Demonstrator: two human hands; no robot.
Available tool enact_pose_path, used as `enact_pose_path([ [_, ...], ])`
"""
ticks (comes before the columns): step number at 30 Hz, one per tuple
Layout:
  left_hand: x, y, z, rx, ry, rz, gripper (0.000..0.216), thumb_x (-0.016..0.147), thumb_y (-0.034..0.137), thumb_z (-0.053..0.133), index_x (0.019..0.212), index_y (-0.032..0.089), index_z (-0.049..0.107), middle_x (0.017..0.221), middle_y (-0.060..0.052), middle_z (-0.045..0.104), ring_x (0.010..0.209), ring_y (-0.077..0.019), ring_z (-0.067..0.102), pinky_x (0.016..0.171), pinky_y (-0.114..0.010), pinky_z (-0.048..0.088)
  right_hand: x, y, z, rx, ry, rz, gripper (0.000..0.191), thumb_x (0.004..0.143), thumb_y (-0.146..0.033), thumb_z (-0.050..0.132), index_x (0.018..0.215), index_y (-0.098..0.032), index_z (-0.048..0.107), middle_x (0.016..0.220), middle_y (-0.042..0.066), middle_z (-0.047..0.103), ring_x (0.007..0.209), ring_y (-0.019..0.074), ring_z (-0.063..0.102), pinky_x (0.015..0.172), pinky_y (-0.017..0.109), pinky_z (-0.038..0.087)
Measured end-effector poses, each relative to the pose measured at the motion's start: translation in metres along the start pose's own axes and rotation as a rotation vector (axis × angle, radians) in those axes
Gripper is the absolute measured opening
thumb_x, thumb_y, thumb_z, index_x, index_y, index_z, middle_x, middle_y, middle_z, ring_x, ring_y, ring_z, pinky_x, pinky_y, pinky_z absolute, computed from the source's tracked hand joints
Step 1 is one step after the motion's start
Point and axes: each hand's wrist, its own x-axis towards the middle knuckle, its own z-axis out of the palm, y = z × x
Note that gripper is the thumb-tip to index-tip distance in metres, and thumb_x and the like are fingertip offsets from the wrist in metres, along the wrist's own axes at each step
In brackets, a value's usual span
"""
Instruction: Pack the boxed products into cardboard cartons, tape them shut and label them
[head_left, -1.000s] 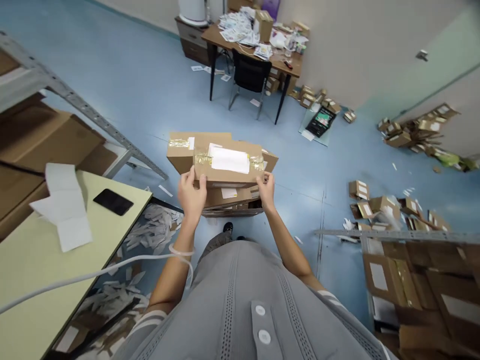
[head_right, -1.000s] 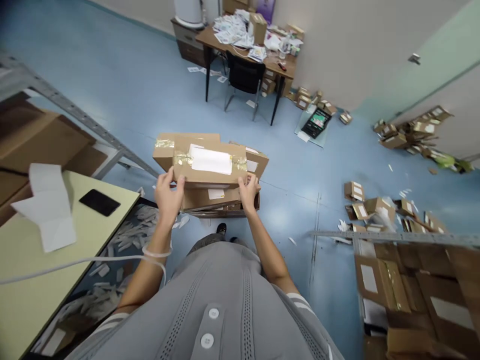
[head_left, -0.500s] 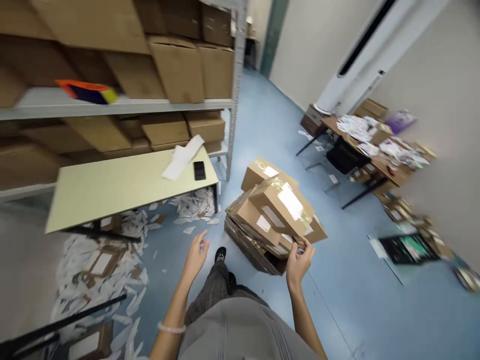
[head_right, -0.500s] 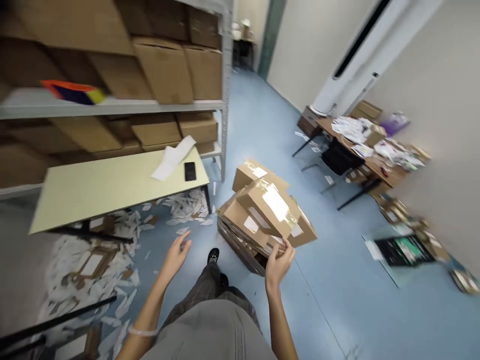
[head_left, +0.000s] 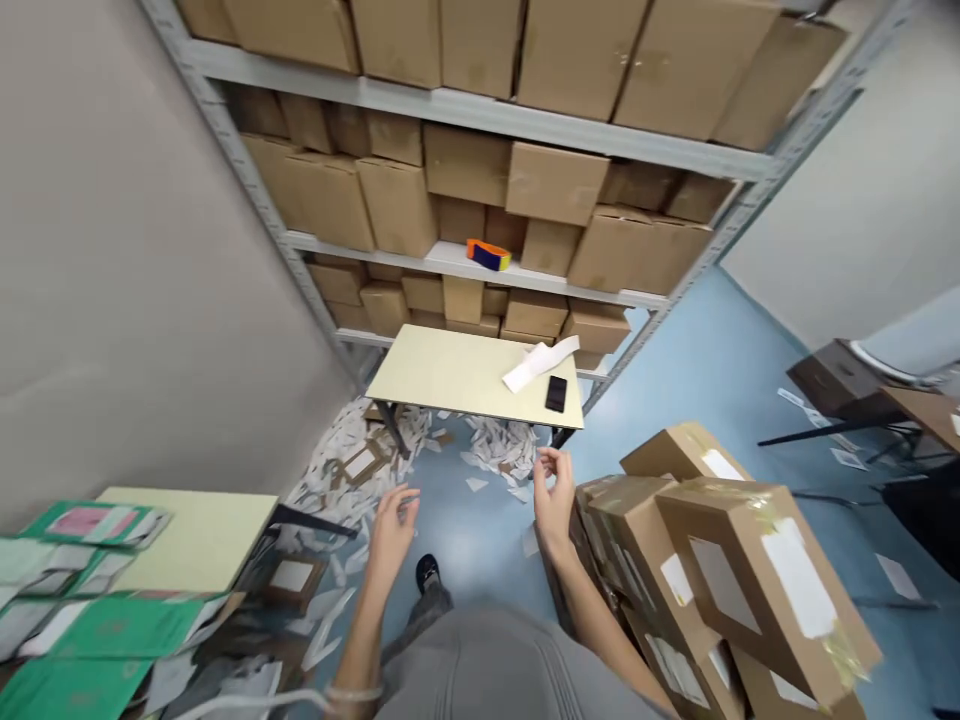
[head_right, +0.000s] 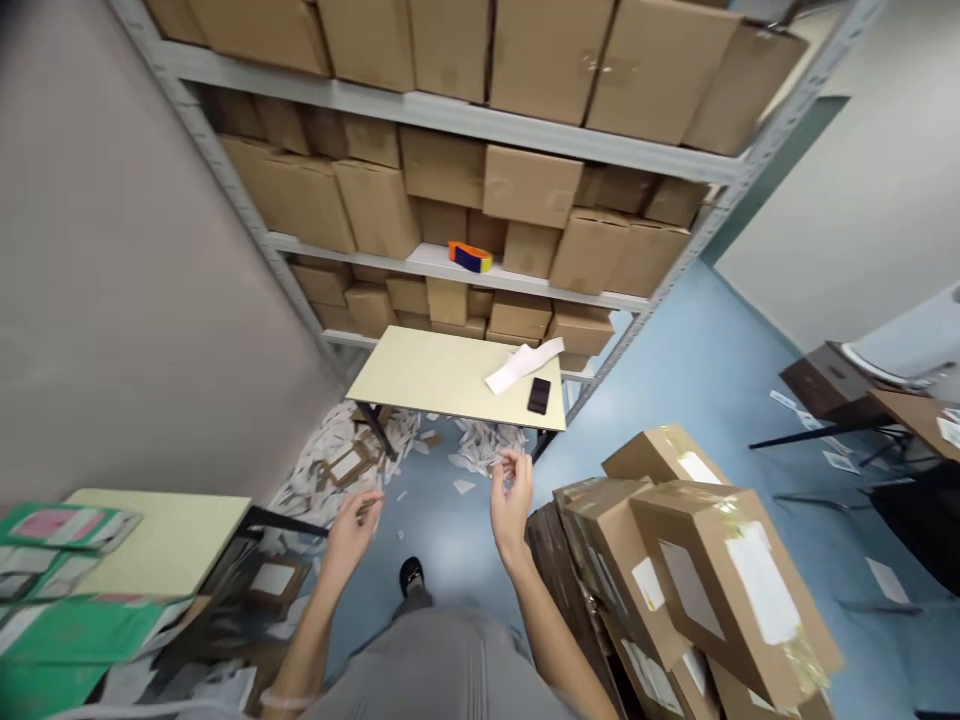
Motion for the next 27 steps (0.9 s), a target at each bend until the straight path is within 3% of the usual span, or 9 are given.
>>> enact_pose_path([
  [2, 0.014, 0.007, -0.014, -0.007, -0.014, 0.081, 0.035, 0.081, 0.054, 0.054, 0.078, 0.021, 0.067, 0.118, -0.015, 0.064, 0.112, -0.0293, 0.063, 0.082, -0.040, 0.058, 0.001, -0.018, 0.051, 0.072, -0.087, 0.012, 0.024, 0.092, -0.035, 0.047, 0.106, -0.020, 0.060, 0.096, 0.006, 0.058, 0.086, 0.0204, 0.058, 0.076, 0.035, 0.049],
  [5, 0.028, 0.005, -0.037, -0.018, 0.015, 0.095, 0.031, 0.082, 0.049, 0.057, 0.069, 0.021, 0.061, 0.114, -0.014, 0.065, 0.108, -0.0278, 0.064, 0.077, -0.038, 0.058, -0.013, -0.040, 0.117, 0.142, -0.247, 0.039, 0.024, 0.092, -0.033, 0.048, 0.107, -0.020, 0.061, 0.098, 0.006, 0.060, 0.083, 0.0189, 0.058, 0.074, 0.033, 0.049],
  [8, 0.035, -0.007, -0.058, -0.022, 0.069, 0.042, 0.032, 0.084, 0.048, 0.058, 0.067, 0.021, 0.056, 0.109, -0.013, 0.067, 0.104, -0.0258, 0.064, 0.077, -0.037, 0.057, -0.029, -0.050, 0.158, 0.155, -0.468, 0.003, 0.025, 0.090, -0.033, 0.049, 0.109, -0.021, 0.062, 0.102, 0.006, 0.061, 0.080, 0.0179, 0.059, 0.074, 0.033, 0.050],
  [12, 0.036, -0.022, -0.073, -0.056, 0.147, -0.057, 0.035, 0.091, 0.046, 0.049, 0.065, 0.021, 0.051, 0.098, -0.010, 0.068, 0.096, -0.0220, 0.065, 0.076, -0.033, 0.055, -0.022, -0.038, 0.175, 0.101, -0.647, -0.003, 0.029, 0.089, -0.036, 0.050, 0.111, -0.021, 0.063, 0.108, 0.008, 0.061, 0.081, 0.0186, 0.059, 0.075, 0.034, 0.050],
  [15, 0.036, -0.026, -0.078, -0.057, 0.199, -0.127, 0.036, 0.094, 0.043, 0.043, 0.071, 0.020, 0.058, 0.095, -0.009, 0.067, 0.091, -0.0204, 0.065, 0.078, -0.033, 0.053, 0.002, -0.013, 0.179, 0.059, -0.656, 0.076, 0.034, 0.087, -0.040, 0.051, 0.112, -0.020, 0.062, 0.111, 0.010, 0.061, 0.084, 0.0204, 0.059, 0.076, 0.036, 0.049],
  [21, 0.034, -0.024, -0.091, -0.037, 0.394, -0.195, 0.035, 0.097, 0.035, 0.038, 0.083, 0.019, 0.066, 0.108, -0.011, 0.065, 0.103, -0.0223, 0.063, 0.088, -0.036, 0.051, 0.043, 0.025, 0.206, -0.002, -0.723, 0.128, 0.043, 0.078, -0.047, 0.058, 0.107, -0.017, 0.063, 0.110, 0.012, 0.063, 0.082, 0.0211, 0.058, 0.074, 0.035, 0.047],
  [27, 0.021, -0.033, -0.098, -0.013, 0.597, -0.314, 0.026, 0.094, 0.028, 0.041, 0.093, 0.021, 0.066, 0.112, -0.010, 0.065, 0.105, -0.0223, 0.062, 0.085, -0.035, 0.053, 0.061, 0.008, 0.262, 0.104, -0.928, 0.006, 0.044, 0.080, -0.049, 0.057, 0.110, -0.017, 0.063, 0.112, 0.011, 0.063, 0.090, 0.0208, 0.059, 0.082, 0.034, 0.047],
])
